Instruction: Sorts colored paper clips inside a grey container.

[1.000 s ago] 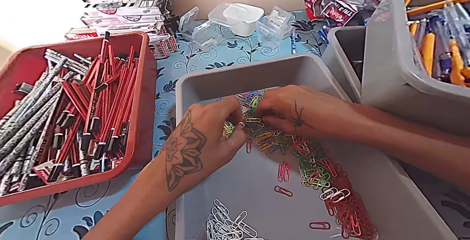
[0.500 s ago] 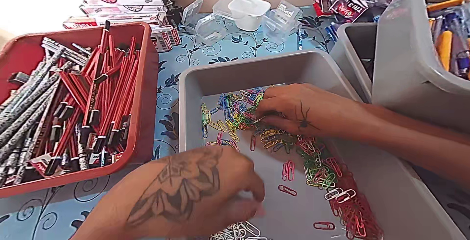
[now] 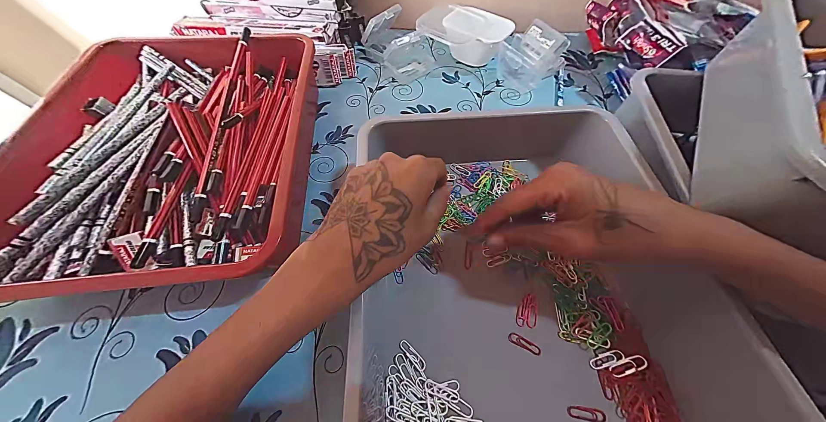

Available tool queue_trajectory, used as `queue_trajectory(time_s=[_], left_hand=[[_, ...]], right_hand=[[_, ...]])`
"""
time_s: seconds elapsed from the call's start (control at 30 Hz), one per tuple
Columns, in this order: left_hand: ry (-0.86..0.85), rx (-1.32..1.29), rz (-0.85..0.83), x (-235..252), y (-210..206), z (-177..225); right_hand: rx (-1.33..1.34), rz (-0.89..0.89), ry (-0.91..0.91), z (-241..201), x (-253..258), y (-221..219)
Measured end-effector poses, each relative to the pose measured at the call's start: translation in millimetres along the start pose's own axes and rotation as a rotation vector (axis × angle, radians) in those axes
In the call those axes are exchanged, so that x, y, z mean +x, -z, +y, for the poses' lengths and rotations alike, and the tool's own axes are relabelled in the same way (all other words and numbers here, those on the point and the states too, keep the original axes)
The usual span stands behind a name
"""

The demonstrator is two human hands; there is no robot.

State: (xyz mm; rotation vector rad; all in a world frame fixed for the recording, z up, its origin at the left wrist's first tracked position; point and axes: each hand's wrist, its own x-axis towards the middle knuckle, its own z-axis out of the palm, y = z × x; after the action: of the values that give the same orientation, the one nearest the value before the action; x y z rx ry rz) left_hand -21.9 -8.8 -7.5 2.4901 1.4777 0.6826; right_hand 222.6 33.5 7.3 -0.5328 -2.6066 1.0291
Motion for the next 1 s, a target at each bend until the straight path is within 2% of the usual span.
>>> queue_trajectory(time_s=[0.13,0.23,0.3,0.6,0.77,0.87,1.0], left_hand=[[-0.126,0.210,-0.136,0,-3,-3],[-0.160,0.320,-0.260,0,0,-2],[-0.147,0.370,-0.305,1,0,0],[-0.102,0.245,-0.250,0,-1,-4],[-0.100,0.228,-0.215,0,-2,-7],[-0.032,0.241,-0.185,2,-1,0],[0.034,0.205,-0.091,3,-2,2]], right_hand=[[-0.336,0.109,-0.031,8,4,-4],[-0.554,0.044,-0.032,8,12,-6],[-0.610,-0.023,-0.060,9,15,-7],[-0.614,-0.025,-0.215,6,10,2],[-0.537,-0.050,-0.140,-2,34,-2],[-0.514,-0.089,-0.167,-1,51,-11],[-0.452,-0.039,-0.142,11,55,-16]])
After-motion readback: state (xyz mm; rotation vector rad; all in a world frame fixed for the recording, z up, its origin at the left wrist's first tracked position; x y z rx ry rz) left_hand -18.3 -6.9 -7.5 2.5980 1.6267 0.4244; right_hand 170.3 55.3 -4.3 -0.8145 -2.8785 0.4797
